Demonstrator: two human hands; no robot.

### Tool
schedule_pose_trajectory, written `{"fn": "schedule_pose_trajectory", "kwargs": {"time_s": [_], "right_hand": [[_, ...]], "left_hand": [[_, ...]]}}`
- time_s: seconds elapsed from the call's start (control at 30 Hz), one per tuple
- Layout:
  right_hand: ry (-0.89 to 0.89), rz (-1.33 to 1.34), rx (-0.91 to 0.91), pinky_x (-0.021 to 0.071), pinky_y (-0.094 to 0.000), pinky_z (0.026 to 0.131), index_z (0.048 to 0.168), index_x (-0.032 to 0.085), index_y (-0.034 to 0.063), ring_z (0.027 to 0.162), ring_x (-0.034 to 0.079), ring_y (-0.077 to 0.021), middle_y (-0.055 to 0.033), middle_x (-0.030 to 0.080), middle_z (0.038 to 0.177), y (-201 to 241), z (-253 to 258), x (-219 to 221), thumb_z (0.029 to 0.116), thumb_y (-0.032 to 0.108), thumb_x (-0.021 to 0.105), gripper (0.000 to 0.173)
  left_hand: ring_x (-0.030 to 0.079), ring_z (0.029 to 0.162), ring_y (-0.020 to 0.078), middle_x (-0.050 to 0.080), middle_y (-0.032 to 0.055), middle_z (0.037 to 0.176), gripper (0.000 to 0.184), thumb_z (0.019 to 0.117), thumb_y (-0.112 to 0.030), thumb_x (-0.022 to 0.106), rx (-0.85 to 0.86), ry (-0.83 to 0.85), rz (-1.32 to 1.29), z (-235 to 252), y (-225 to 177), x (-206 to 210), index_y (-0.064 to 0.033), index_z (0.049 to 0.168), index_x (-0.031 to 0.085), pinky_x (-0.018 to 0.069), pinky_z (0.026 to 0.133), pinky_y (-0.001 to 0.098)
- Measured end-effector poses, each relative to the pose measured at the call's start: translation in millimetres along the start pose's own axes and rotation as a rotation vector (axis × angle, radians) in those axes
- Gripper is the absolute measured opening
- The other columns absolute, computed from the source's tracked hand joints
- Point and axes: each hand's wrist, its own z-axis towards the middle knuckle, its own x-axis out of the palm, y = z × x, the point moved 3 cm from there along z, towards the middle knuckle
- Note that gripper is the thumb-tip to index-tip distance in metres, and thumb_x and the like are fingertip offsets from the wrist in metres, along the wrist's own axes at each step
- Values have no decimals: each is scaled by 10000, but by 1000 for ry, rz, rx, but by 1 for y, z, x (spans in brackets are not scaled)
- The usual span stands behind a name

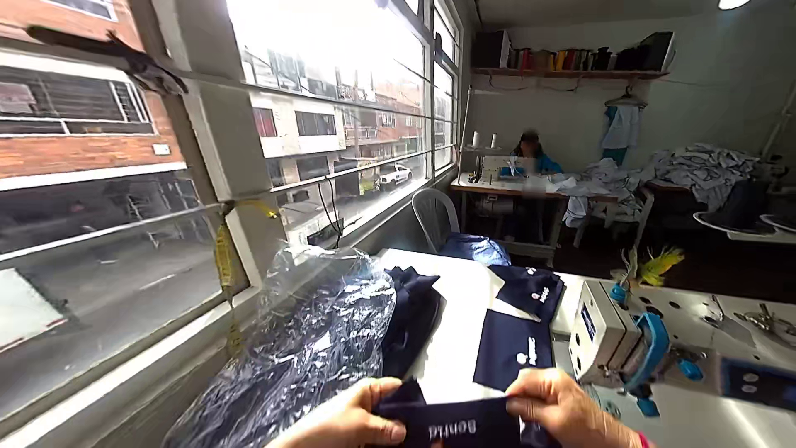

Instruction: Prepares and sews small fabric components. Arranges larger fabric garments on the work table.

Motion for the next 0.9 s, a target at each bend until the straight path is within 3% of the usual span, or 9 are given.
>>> {"fn": "schedule_pose_trajectory", "kwargs": {"time_s": [0.1,0.17,0.27,0.37,0.43,0.5,0.6,0.77,0.9], "right_hand": [[38,-114,82,487,-163,697,909,780,25,752,599,14,6,675,795,12,-6,-14,950,159,647,193],[120,-189,-45,414,-86,598,849,794,89,680,530,71,78,597,711,23,-5,-18,910,204,687,168],[383,-108,-287,413,-91,600,872,807,76,703,556,45,38,626,716,47,-2,-9,927,186,678,178],[553,117,-388,430,-133,650,907,785,-7,760,584,-30,-56,654,764,67,9,5,956,120,671,177],[420,40,-389,463,-122,655,901,787,7,747,605,-11,-31,667,765,66,18,10,950,118,675,165],[180,-158,-339,485,-137,627,850,780,47,702,615,-4,3,673,746,54,25,8,904,140,703,132],[-8,-195,-204,472,-127,574,815,737,45,635,597,21,17,677,708,35,25,-2,858,155,770,123],[-38,-291,-131,437,-126,546,776,715,68,613,568,24,28,651,680,25,7,-12,855,177,751,139],[-66,-286,-27,469,-105,555,833,738,91,612,587,50,59,665,691,29,-7,-14,899,137,667,107]], "left_hand": [[722,802,89,741,-10,929,238,924,-105,571,-206,-58,-119,-6,2,-6,-96,1157,620,613,711,287],[700,679,100,732,35,824,197,986,-12,478,-267,-146,-109,-2,-9,-9,-55,1071,650,585,600,257],[691,675,104,728,56,815,131,998,29,549,-258,-241,-21,17,-22,-8,-20,1034,666,579,613,254],[720,759,182,737,118,905,207,899,14,718,-187,-259,-22,49,-25,3,6,1099,663,612,702,354],[702,680,133,736,83,829,183,874,-2,735,-80,-216,-100,64,-31,26,-16,1048,683,601,625,296],[653,581,63,707,31,725,55,967,-53,641,9,-145,-204,73,-40,54,-44,965,695,553,528,217],[638,592,25,678,-6,692,273,1074,-152,487,84,-37,-235,75,-43,82,-74,891,674,537,548,181],[569,609,-65,640,-104,681,178,999,-115,588,295,-53,159,71,-34,97,-107,899,735,468,563,131],[611,673,-61,666,-112,742,196,1030,-172,547,387,-112,268,67,-34,103,-138,971,731,507,615,145]]}}
